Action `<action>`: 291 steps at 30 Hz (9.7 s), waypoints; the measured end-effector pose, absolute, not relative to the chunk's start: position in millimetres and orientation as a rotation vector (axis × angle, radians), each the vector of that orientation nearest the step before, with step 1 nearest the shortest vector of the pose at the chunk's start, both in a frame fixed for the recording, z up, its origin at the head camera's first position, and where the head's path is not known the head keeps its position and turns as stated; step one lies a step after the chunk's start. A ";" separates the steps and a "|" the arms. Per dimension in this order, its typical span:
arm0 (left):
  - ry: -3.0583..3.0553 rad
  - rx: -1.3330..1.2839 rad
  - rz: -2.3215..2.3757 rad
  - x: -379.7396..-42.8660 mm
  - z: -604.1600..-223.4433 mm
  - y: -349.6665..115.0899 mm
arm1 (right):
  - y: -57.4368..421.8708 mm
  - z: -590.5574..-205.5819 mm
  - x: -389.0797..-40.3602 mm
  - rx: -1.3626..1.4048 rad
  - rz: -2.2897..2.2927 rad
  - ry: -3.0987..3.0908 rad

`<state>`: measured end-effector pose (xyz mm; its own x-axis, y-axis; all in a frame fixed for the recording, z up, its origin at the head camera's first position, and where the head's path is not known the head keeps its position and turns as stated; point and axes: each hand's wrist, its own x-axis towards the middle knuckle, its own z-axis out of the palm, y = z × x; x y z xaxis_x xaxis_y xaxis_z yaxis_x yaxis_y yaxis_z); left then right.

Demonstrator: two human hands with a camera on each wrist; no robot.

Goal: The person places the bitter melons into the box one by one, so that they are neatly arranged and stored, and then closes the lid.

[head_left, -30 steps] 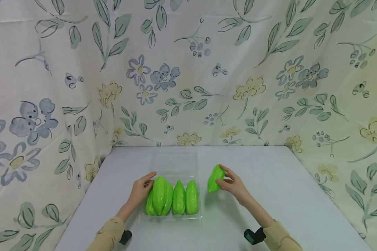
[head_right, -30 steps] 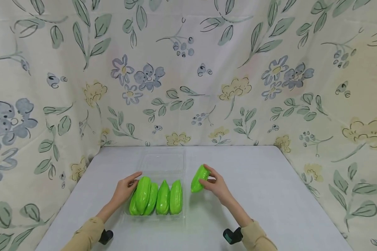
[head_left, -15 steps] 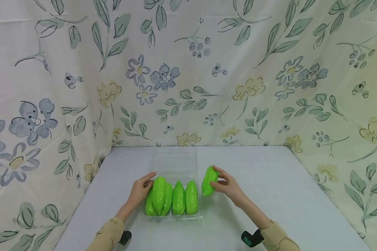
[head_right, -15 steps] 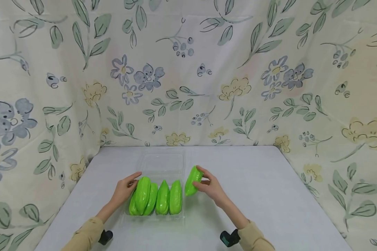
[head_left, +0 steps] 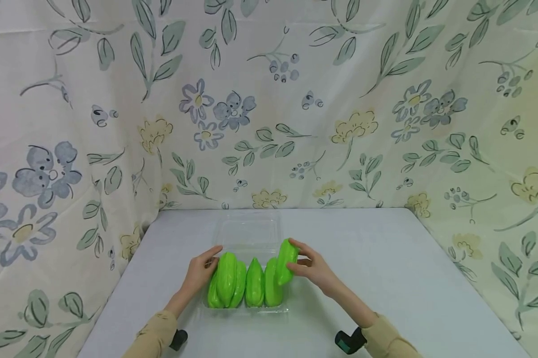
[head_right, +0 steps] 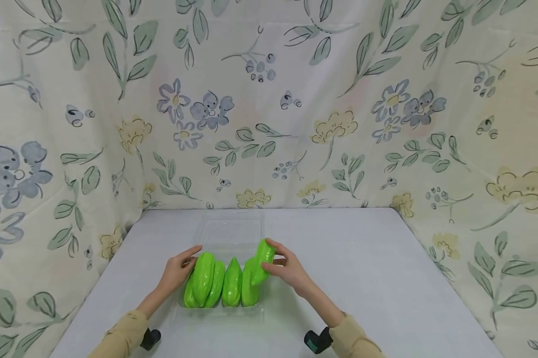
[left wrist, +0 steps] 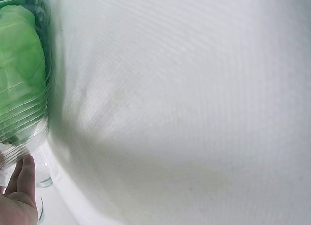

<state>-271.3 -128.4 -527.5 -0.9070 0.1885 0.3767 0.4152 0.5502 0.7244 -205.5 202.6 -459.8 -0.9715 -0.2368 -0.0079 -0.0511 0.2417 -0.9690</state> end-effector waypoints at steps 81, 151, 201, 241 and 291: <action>-2.520 -0.507 -1.283 -273.4 -530.8 -128.1 | 128.3 -475.3 -196.6 -0.441 -1.482 2.799; -2.600 -0.403 -1.464 -272.0 -523.9 -131.3 | 136.0 -479.2 -182.7 -0.418 -1.619 2.767; -2.608 0.105 -2.442 -318.1 -482.1 -149.3 | 167.4 -491.0 -269.8 0.245 -2.341 1.510; -2.568 -0.710 -1.806 -279.5 -508.7 -125.1 | 229.9 -508.0 -214.3 0.089 -1.978 2.295; -2.903 -0.458 -2.611 -224.8 -493.5 -119.5 | 251.0 -511.6 -160.8 0.016 -1.809 1.940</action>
